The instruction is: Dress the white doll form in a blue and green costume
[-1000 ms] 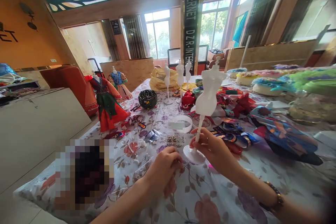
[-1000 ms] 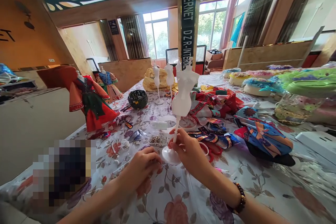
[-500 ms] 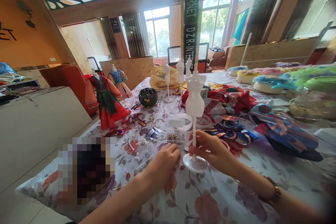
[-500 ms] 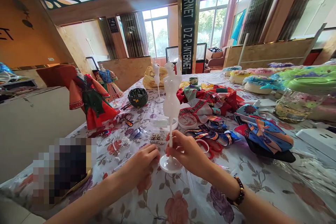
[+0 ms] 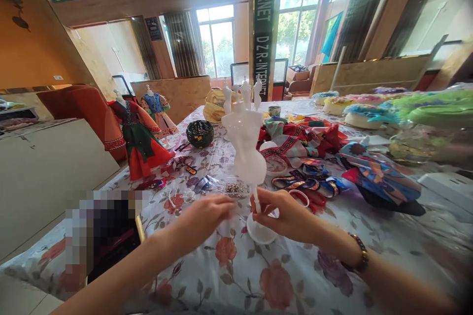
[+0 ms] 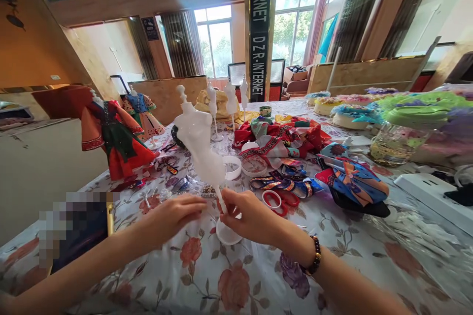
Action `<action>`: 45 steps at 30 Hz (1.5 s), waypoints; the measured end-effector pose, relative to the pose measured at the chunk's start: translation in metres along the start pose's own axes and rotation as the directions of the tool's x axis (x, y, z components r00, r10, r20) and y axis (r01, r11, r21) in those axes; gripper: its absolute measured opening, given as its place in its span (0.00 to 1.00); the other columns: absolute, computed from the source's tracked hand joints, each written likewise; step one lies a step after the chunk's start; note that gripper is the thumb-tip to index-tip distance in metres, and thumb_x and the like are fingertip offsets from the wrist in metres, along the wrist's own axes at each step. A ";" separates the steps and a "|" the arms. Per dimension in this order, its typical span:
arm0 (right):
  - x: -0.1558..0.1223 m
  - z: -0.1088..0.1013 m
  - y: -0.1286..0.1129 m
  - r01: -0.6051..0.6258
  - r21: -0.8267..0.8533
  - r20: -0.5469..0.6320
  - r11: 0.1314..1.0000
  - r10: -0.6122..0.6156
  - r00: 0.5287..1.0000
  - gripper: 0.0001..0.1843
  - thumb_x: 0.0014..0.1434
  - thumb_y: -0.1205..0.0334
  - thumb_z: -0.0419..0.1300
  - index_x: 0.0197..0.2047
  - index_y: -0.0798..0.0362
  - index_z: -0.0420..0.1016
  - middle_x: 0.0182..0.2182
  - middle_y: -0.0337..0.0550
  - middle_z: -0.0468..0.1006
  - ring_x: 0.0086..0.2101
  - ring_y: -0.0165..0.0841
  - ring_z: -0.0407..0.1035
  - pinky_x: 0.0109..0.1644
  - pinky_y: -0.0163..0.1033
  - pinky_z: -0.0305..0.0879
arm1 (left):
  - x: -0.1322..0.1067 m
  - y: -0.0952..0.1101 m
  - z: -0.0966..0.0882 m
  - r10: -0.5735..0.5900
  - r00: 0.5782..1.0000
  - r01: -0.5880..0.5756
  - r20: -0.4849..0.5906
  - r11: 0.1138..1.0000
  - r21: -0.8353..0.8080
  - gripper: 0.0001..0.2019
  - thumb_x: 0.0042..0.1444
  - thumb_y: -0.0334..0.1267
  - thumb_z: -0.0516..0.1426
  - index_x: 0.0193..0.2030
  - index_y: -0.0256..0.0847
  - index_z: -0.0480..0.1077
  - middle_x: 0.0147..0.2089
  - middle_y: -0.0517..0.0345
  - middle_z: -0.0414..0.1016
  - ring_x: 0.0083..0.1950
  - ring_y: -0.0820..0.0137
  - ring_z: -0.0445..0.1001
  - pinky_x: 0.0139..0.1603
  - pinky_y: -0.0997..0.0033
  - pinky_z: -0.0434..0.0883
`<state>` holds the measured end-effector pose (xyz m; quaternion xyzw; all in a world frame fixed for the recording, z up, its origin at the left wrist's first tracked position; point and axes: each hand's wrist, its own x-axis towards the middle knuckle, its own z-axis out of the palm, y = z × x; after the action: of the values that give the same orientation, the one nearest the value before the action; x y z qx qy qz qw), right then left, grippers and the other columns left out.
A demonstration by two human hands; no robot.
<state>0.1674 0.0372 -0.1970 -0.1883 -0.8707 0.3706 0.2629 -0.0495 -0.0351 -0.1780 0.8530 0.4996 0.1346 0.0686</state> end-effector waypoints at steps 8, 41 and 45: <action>0.003 -0.001 0.002 -0.041 -0.077 -0.085 0.996 0.034 0.996 0.05 0.52 0.71 0.54 0.29 0.51 0.61 0.23 0.33 0.67 0.24 0.26 0.64 0.30 0.31 0.61 | -0.018 0.020 0.024 0.211 0.974 -0.224 0.084 0.953 0.204 0.22 0.64 0.41 0.49 0.64 0.39 0.59 0.63 0.49 0.64 0.64 0.63 0.62 0.65 0.56 0.60; 0.000 0.021 -0.002 0.121 -0.202 0.064 0.972 -0.110 0.992 0.06 0.58 0.67 0.51 0.31 0.51 0.67 0.25 0.38 0.75 0.27 0.28 0.70 0.33 0.31 0.65 | 0.024 0.007 -0.022 -0.412 0.893 0.447 -0.179 0.853 0.268 0.10 0.60 0.35 0.52 0.41 0.40 0.74 0.37 0.51 0.79 0.41 0.61 0.77 0.41 0.65 0.69; 0.000 0.021 -0.002 0.123 -0.191 0.064 0.974 -0.113 0.992 0.07 0.59 0.67 0.50 0.30 0.52 0.66 0.26 0.38 0.75 0.27 0.28 0.69 0.33 0.31 0.64 | 0.042 -0.002 -0.021 -0.229 0.937 0.290 -0.264 0.931 0.223 0.15 0.62 0.39 0.50 0.53 0.39 0.67 0.57 0.48 0.70 0.58 0.63 0.67 0.57 0.63 0.64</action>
<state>0.1545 0.0242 -0.2083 -0.1513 -0.9191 0.2721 0.2415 -0.0380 0.0017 -0.1516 0.7587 0.6263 0.1575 -0.0853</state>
